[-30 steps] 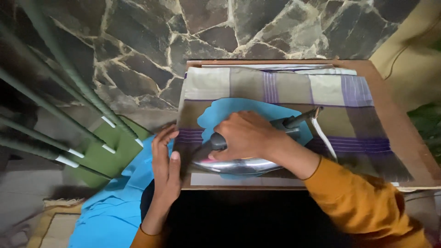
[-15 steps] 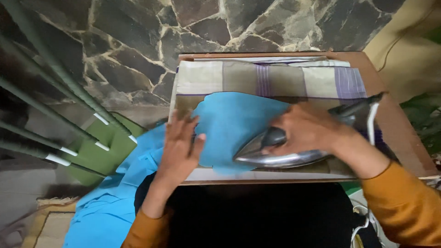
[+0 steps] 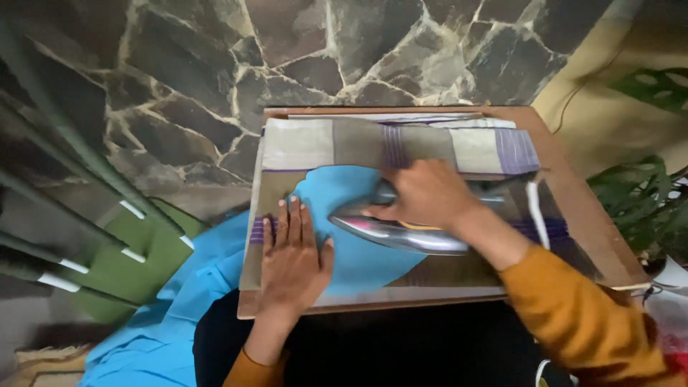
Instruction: Ironing small heart-shaped blue fabric pieces on a portable ironing board.
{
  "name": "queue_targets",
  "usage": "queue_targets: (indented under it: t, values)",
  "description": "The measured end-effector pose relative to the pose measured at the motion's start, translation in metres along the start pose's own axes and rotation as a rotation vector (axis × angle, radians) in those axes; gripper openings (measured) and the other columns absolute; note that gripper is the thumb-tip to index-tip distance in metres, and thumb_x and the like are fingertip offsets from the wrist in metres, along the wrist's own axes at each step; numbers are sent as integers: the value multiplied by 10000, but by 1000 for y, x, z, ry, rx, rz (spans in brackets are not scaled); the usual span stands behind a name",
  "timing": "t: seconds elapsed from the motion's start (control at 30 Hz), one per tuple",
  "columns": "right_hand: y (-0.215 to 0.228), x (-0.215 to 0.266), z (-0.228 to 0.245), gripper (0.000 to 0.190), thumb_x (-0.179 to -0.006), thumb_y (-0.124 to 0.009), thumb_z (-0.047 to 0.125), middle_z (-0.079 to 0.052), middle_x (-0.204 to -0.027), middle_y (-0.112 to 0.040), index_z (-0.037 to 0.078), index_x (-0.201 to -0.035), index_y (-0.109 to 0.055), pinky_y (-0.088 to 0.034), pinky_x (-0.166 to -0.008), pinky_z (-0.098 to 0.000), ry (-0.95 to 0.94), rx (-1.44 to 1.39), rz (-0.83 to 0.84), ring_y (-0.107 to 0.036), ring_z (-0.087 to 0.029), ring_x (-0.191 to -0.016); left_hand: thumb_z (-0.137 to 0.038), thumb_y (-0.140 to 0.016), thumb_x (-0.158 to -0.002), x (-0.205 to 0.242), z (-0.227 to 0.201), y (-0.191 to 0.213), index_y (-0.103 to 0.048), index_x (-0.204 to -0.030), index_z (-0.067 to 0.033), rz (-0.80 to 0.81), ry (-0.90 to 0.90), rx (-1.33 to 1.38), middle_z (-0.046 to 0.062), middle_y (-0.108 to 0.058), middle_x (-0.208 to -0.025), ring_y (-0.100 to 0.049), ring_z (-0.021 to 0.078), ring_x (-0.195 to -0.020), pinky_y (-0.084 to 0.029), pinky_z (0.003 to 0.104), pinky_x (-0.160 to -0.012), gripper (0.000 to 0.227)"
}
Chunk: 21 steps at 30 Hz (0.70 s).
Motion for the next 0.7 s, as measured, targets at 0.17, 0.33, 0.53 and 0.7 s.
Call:
queue_targets:
  t: [0.17, 0.33, 0.53, 0.7]
  values:
    - [-13, -60, 26, 553, -639, -582, 631, -182, -699, -650, 97, -759, -665, -523, -628, -453, -17, 9, -106, -647, -374, -715, -435, -247, -866, -1, 1, -8, -197, -1351, 14, -100, -5, 26, 179, -121, -1447, -59, 323, -1342, -64, 491, -1057, 664]
    - [-29, -120, 27, 600, -680, -597, 635, -133, -589, -599, 38, -671, -645, -463, -491, -385, 43, 59, -306, -566, -290, -483, -346, -444, -784, 3, -3, -10, -377, -1228, 123, -515, -85, 82, 268, -328, -1350, -280, 383, -1278, -225, 490, -1013, 649]
    - [-27, -120, 22, 595, -663, -647, 595, -140, -626, -602, 1, -689, -632, -456, -514, -406, -24, -43, -195, -562, -306, -506, -358, -438, -788, 4, -3, -9, -389, -1229, 114, -527, -71, 59, 244, -344, -1351, -303, 350, -1275, -238, 462, -1016, 648]
    - [-26, -69, 14, 577, -672, -639, 613, -130, -665, -603, 39, -731, -639, -478, -570, -410, -35, 24, -99, -588, -301, -590, -356, -448, -785, 4, -3, -11, -391, -1233, 110, -558, -74, 58, 235, -357, -1347, -316, 352, -1269, -229, 461, -1020, 649]
Point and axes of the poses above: each hand's wrist, its own x-axis away from the middle knuckle, its own y-axis out of the back of the hand, z = x × y, the point moved 2 cm from there along -x, towards the middle knuckle
